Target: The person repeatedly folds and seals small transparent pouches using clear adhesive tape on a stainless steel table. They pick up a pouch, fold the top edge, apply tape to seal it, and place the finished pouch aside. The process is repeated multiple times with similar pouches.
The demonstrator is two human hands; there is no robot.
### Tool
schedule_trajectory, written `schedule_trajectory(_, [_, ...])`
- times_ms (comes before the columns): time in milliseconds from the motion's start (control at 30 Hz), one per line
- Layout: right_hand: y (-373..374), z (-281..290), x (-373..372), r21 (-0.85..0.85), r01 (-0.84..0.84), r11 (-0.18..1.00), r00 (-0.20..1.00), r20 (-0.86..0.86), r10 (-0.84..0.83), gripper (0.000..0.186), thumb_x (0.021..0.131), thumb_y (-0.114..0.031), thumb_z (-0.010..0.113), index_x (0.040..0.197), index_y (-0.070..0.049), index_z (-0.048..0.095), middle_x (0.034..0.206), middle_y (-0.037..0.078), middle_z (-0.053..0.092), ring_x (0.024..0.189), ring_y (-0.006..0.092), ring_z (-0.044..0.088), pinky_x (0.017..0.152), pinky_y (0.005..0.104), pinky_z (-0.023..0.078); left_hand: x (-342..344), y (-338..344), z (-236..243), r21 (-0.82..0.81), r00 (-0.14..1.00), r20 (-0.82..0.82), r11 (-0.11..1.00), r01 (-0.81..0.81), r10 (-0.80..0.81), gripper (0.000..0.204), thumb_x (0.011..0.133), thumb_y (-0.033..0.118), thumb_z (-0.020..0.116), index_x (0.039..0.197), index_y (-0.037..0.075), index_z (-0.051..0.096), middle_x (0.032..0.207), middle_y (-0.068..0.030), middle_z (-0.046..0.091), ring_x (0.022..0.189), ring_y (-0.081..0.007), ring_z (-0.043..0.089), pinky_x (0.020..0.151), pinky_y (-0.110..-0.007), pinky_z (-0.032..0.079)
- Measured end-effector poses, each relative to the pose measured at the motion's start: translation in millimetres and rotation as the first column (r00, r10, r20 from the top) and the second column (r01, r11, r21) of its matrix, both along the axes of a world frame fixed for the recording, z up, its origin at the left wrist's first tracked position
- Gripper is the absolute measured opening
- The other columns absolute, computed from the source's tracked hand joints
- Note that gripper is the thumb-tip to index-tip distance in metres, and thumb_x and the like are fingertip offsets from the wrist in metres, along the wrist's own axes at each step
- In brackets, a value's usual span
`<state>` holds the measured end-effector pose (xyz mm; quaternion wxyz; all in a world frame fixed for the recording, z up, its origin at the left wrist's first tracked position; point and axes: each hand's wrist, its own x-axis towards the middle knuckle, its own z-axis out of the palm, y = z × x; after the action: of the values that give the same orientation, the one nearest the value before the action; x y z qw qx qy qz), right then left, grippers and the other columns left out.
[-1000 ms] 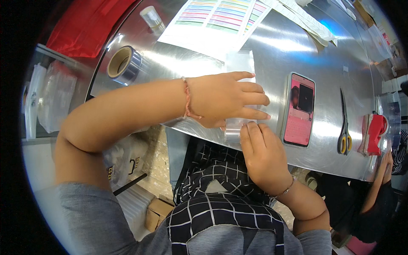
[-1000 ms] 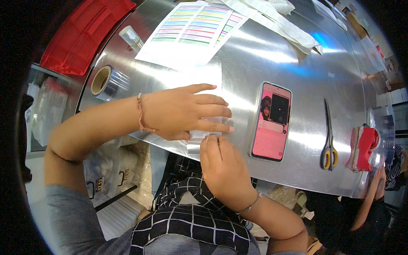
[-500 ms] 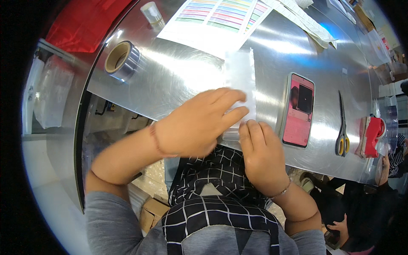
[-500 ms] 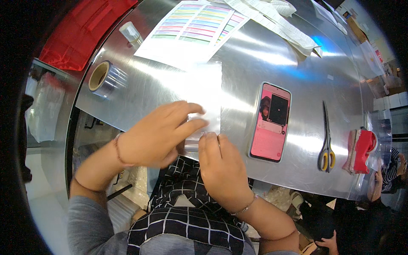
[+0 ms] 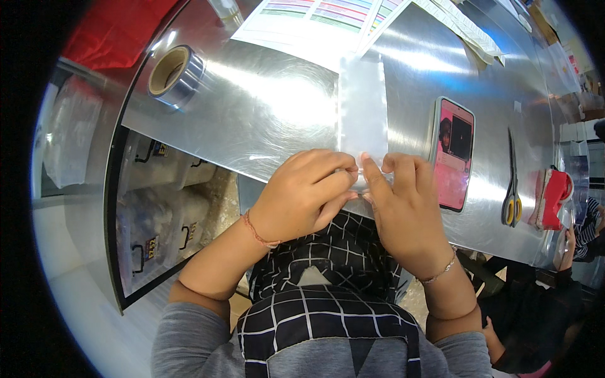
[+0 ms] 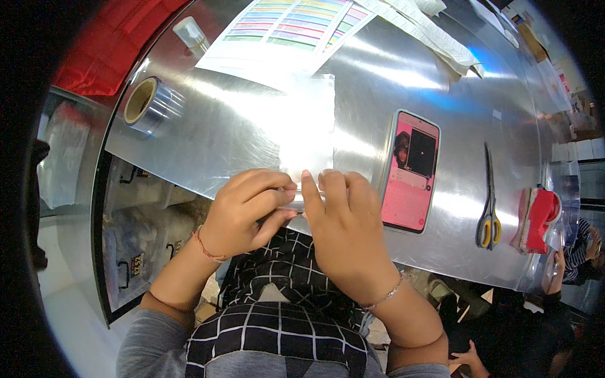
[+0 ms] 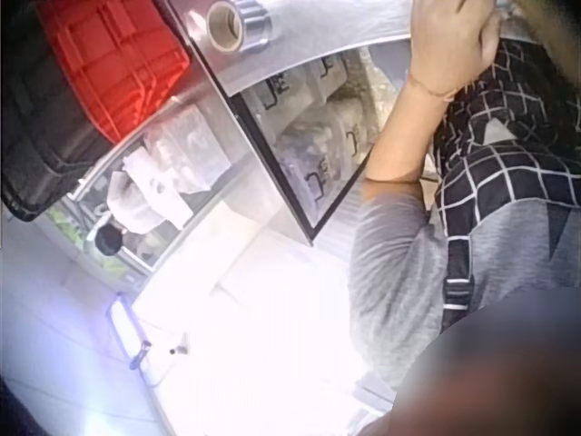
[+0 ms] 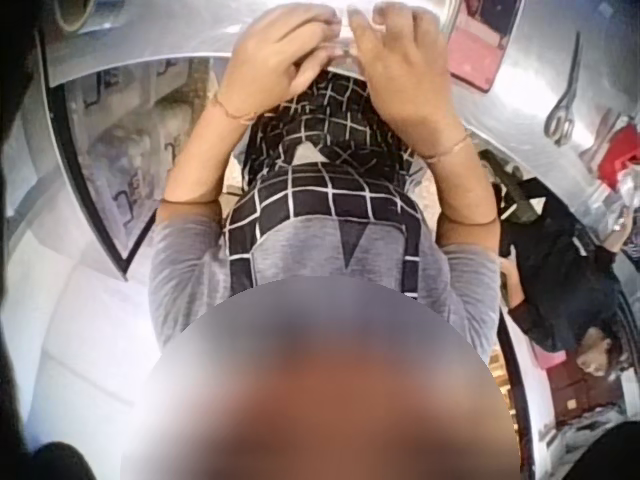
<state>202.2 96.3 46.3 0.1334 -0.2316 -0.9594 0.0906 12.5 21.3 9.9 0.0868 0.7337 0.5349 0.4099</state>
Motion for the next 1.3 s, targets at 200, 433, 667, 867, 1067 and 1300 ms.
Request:
schedule_trajectory(200, [6,-8,-5,0.024,-0.102,0.995,0.988,-0.111,0.104,0.044,0.079,-0.007,0.063,0.121,0.005,0.061,0.118,0.016,0.057,0.107,0.0334,0.057,0.086,0.0418,0.052,-3,6,5,-0.06,1.0,0.02,0.998,-0.014,0.015,0.021,0.079,0.01,0.077,0.094,0.002,0.065,0.102,-0.0121,0.067,0.09,-0.0309,0.067,0.079,-0.039,0.054])
schedule_trajectory(433, [15,-9,-6,0.036,-0.102,0.994,0.987,-0.12,0.105,0.038,0.078,-0.005,0.062,0.115,0.006,0.062,0.117,0.017,0.06,0.107,0.0338,0.06,0.087,0.0417,0.054,2,5,19,-0.129,0.992,-0.052,0.984,-0.125,0.119,0.028,0.079,0.012,0.079,0.101,0.002,0.066,0.101,-0.0135,0.067,0.093,-0.0331,0.066,0.082,-0.04,0.054])
schedule_trajectory(667, [23,-6,-15,-0.009,-0.081,0.997,0.992,-0.098,0.079,0.04,0.078,-0.003,0.062,0.116,0.008,0.062,0.114,0.017,0.06,0.102,0.0324,0.059,0.086,0.0404,0.052,-5,15,10,-0.125,0.997,-0.043,0.99,-0.07,0.065,0.03,0.08,0.012,0.078,0.105,0.002,0.064,0.101,-0.0144,0.066,0.09,-0.0345,0.064,0.079,-0.04,0.053])
schedule_trajectory(867, [25,-3,-21,0.151,-0.047,0.987,0.991,-0.118,0.065,0.036,0.077,-0.004,0.063,0.111,0.007,0.064,0.107,0.016,0.06,0.098,0.0306,0.058,0.084,0.037,0.052,-14,27,14,-0.157,0.996,-0.082,0.987,-0.045,0.032,0.027,0.081,0.011,0.076,0.102,-0.001,0.064,0.094,-0.0151,0.064,0.082,-0.0352,0.061,0.075,-0.041,0.051])
schedule_trajectory(1067, [32,-10,-26,0.165,-0.08,0.983,0.976,-0.188,0.111,0.028,0.073,-0.004,0.062,0.099,0.006,0.062,0.097,0.015,0.057,0.089,0.0288,0.057,0.079,0.0367,0.052,-16,33,17,-0.078,0.974,-0.215,0.994,-0.082,0.063,0.021,0.081,0.012,0.074,0.094,-0.001,0.063,0.091,-0.0129,0.061,0.084,-0.0321,0.059,0.075,-0.04,0.051])
schedule_trajectory(1300, [37,-8,-30,0.137,-0.077,0.988,0.975,-0.196,0.103,0.028,0.074,-0.002,0.061,0.1,0.008,0.061,0.097,0.016,0.056,0.089,0.0309,0.057,0.078,0.0387,0.052,11,34,16,0.037,0.971,-0.164,0.985,-0.168,0.172,0.027,0.075,0.008,0.073,0.096,-0.003,0.06,0.097,-0.0136,0.058,0.087,-0.0311,0.058,0.078,-0.04,0.052])
